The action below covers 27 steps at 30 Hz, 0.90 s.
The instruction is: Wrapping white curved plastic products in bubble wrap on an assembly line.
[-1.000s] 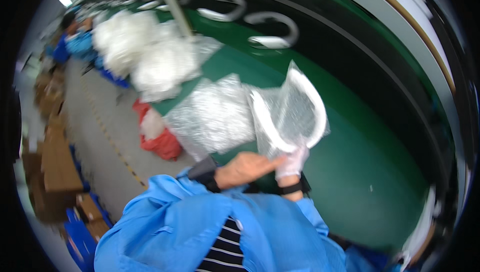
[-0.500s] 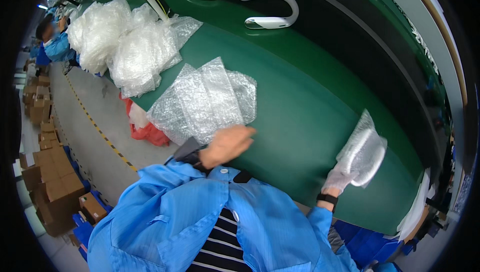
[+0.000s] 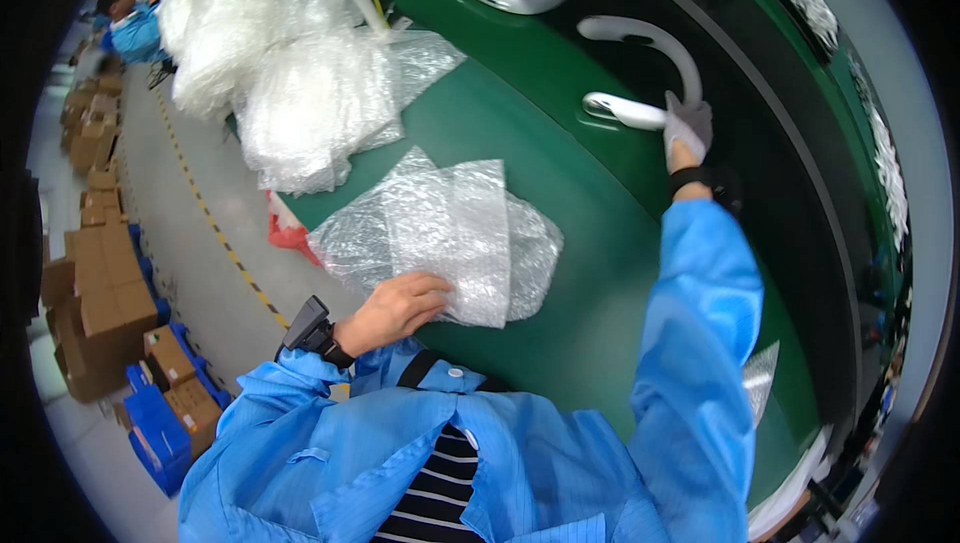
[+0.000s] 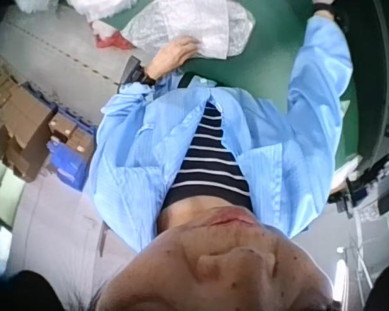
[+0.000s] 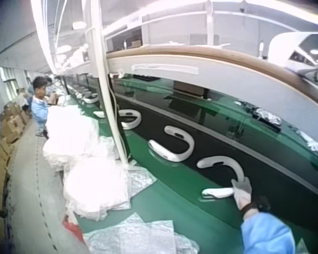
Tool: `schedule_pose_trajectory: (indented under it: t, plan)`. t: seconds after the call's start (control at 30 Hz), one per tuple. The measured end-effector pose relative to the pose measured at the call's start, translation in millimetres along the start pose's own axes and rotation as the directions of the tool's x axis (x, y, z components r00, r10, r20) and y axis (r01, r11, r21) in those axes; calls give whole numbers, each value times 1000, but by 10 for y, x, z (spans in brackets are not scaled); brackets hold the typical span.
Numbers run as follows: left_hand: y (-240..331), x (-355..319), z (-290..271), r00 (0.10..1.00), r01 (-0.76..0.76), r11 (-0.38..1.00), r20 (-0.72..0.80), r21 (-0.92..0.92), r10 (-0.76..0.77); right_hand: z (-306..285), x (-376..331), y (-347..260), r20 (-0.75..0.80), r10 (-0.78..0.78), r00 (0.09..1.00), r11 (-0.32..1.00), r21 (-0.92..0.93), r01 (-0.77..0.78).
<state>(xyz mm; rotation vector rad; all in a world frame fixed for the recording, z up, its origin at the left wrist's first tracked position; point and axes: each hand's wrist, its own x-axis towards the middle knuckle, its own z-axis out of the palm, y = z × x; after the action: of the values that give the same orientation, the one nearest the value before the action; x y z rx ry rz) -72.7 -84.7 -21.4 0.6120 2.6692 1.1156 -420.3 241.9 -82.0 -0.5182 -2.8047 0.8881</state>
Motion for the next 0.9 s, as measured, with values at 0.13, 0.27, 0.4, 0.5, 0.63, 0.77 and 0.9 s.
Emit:
schedule_pose_trajectory:
  t: [0.13, 0.27, 0.4, 0.5, 0.63, 0.77, 0.9]
  plan:
    - [51, 31, -37, 994, 85, 995, 61, 45, -88, 76, 631, 376, 140, -122, 983, 938, -306, 160]
    - [131, 78, -119, 933, 282, 959, -228, -14, -278, -115, 305, 318, 381, 83, 921, 781, 549, -297]
    - [304, 313, -549, 821, 240, 880, -398, -411, -410, -659, -414, 397, 536, 115, 836, 663, 586, -467]
    - [537, 447, -788, 783, 156, 827, -443, -540, -437, -1004, -1027, 532, 513, 22, 858, 69, 855, -513]
    - [647, 308, -722, 873, -22, 999, -486, 31, 34, -1500, -1672, 595, 448, 15, 894, -128, 888, -443]
    - [380, 121, -178, 945, 47, 978, -327, 204, 23, -1874, -1848, 1222, 325, 31, 945, -20, 946, -324]
    - [242, 59, 56, 894, 318, 947, -321, -33, -312, -1929, -2422, 1327, 366, 125, 922, 73, 923, -377]
